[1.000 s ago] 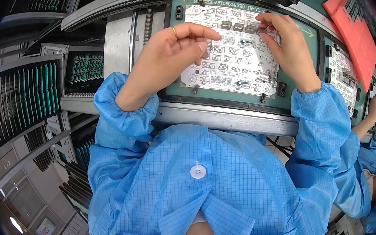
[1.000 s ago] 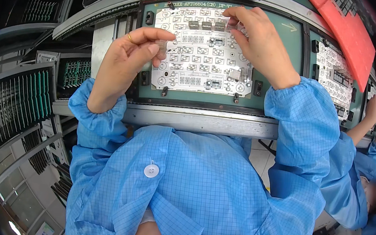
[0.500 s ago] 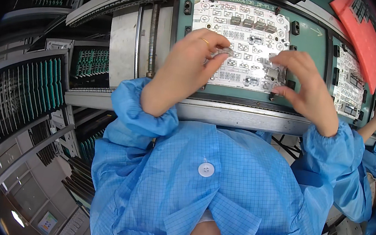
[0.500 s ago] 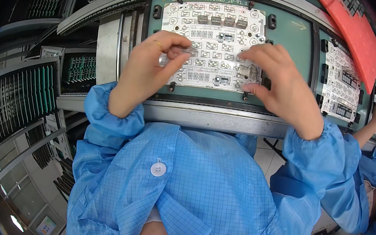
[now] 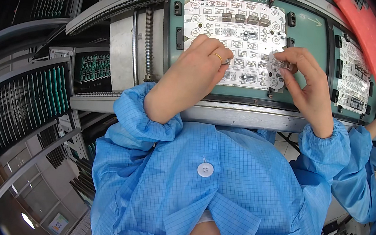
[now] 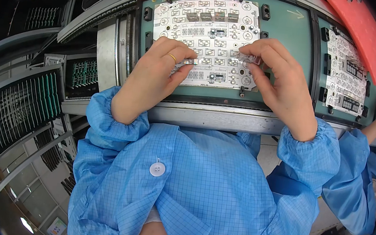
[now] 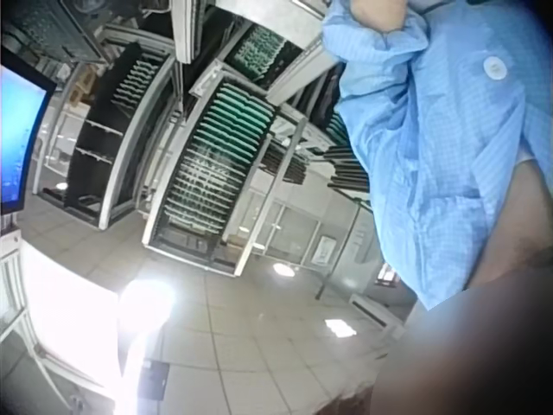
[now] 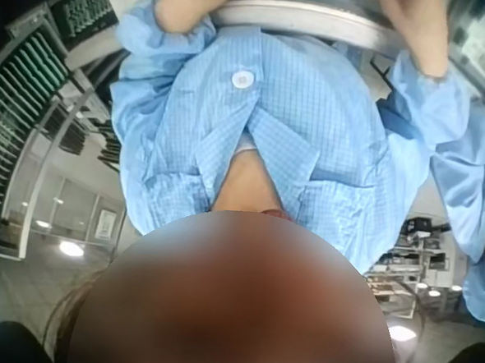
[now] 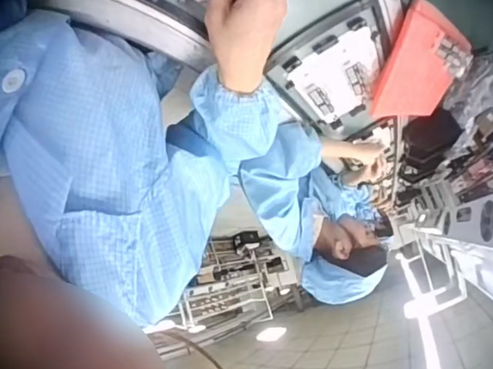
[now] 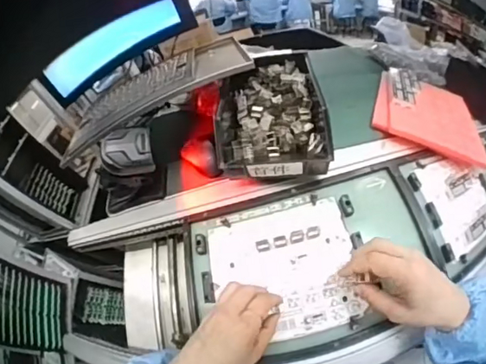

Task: Manually assembling electronic components and display modules onto mounting plates at a production line station.

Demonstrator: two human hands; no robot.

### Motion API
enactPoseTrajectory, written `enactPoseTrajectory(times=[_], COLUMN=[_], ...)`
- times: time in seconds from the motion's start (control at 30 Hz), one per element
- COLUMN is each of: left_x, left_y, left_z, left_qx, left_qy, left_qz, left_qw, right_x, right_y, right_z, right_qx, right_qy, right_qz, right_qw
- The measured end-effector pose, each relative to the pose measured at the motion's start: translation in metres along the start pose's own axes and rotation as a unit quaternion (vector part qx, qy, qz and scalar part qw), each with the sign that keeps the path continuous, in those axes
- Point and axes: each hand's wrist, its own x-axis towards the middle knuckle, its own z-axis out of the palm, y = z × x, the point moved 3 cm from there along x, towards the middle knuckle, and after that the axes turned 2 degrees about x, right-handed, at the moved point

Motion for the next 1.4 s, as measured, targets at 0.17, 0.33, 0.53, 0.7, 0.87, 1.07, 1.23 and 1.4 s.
enactPoseTrajectory(times=[0.17,0.33,0.53,0.7,0.87,1.07,1.23,1.4], left_x=[0.002,0.002,0.002,0.001,-0.002,0.001,-0.001,-0.006], left_y=[0.001,0.0,0.0,-0.004,-0.005,0.019,0.015,0.016], left_z=[0.003,0.004,0.007,0.009,0.012,-0.005,0.016,0.013], left_qx=[0.005,0.005,-0.006,-0.022,-0.028,-0.131,-0.389,-0.375], left_qy=[0.0,0.012,0.009,0.004,0.0,0.055,0.017,0.034], left_qz=[0.004,0.002,0.018,0.013,0.004,-0.036,-0.152,-0.127], left_qw=[1.0,1.0,1.0,1.0,1.0,0.989,0.908,0.918], right_x=[-0.003,-0.003,-0.001,-0.004,-0.003,-0.003,-0.001,-0.001], right_y=[0.001,-0.001,-0.003,0.005,0.006,-0.002,-0.011,-0.012], right_z=[-0.003,0.002,0.009,0.017,0.018,0.029,0.038,0.042], right_qx=[0.005,0.018,0.027,0.105,0.092,0.178,0.224,0.315], right_qy=[0.016,0.022,0.036,0.054,0.064,0.022,0.016,-0.004], right_qz=[0.012,0.008,-0.001,0.031,0.045,0.076,0.069,0.104], right_qw=[1.0,1.0,0.999,0.993,0.993,0.981,0.972,0.943])
